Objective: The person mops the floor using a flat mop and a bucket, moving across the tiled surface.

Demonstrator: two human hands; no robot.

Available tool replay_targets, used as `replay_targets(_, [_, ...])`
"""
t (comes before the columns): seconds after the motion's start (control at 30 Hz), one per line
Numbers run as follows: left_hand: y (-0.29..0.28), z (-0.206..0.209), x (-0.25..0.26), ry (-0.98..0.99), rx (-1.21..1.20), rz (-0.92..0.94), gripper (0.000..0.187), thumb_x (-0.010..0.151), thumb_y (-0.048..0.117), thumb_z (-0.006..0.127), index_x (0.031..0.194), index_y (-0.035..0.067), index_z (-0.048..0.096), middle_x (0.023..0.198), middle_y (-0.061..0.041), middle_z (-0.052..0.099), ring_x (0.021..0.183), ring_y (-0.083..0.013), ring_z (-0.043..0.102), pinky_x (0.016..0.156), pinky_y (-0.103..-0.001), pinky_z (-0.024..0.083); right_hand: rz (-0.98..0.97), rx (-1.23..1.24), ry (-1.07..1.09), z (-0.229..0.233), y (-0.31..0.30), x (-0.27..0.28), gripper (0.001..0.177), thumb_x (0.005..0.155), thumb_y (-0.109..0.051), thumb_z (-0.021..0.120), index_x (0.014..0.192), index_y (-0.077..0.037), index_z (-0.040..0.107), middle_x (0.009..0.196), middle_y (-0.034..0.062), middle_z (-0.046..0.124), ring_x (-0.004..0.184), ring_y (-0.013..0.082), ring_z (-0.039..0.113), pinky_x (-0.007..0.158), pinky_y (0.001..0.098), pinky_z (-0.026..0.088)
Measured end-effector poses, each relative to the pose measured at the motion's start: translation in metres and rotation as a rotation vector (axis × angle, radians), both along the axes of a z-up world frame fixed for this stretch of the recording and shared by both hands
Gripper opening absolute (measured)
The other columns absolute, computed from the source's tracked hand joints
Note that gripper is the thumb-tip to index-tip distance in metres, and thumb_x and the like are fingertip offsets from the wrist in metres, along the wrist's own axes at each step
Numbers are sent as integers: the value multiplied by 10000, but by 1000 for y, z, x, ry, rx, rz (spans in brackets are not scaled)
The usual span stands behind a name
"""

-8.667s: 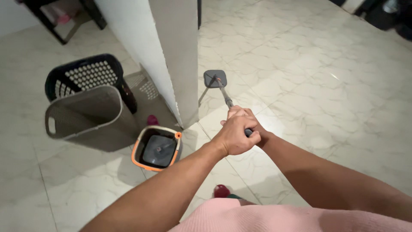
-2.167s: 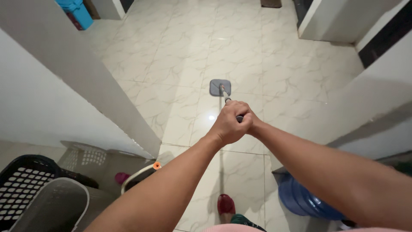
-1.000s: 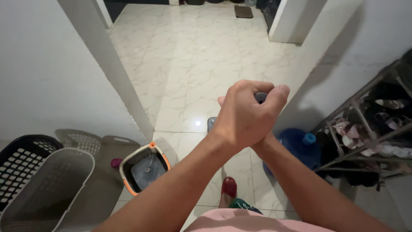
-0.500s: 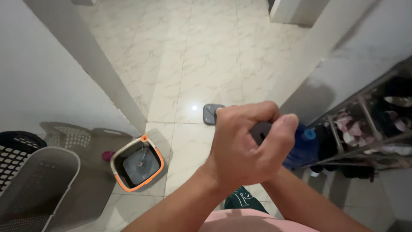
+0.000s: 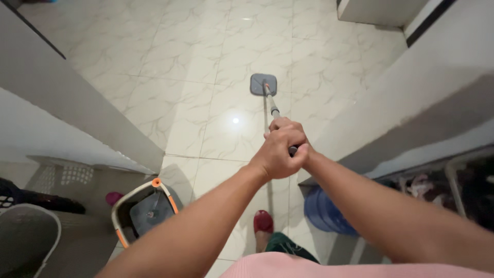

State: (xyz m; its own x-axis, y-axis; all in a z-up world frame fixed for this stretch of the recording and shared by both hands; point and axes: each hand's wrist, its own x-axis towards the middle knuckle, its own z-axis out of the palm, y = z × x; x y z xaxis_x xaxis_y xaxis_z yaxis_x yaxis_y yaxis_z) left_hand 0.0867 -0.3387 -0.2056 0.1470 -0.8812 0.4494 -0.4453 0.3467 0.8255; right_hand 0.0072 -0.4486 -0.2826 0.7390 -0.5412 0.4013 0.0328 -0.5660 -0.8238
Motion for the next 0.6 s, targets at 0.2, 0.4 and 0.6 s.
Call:
replay_targets(0.2, [-48, -25, 1, -41, 73, -32, 139, 806, 149, 635, 774, 14, 629, 847, -120, 642, 845, -290, 622, 741, -389, 504, 14, 27, 24, -16, -49, 1, 210, 791, -3, 747, 786, -9, 537, 824, 51, 584, 772, 174, 535, 685, 321, 460])
replay_targets(0.4, [-23, -18, -10, -34, 119, 24, 147, 824, 146, 627, 770, 10, 630, 813, -134, 623, 810, -298, 604, 717, -402, 490, -12, 73, 117, -6, -25, -9, 237, 798, -45, 772, 785, -18, 537, 789, 63, 589, 717, 184, 527, 633, 323, 453])
replay_targets(0.6, [45, 16, -33, -4, -65, 62, 193, 842, 154, 595, 715, 10, 624, 786, -135, 651, 833, -306, 588, 779, -405, 475, -161, -190, 238, 22, 48, -22, 330, 862, -157, 808, 760, -27, 522, 731, 87, 529, 674, 206, 465, 602, 356, 419])
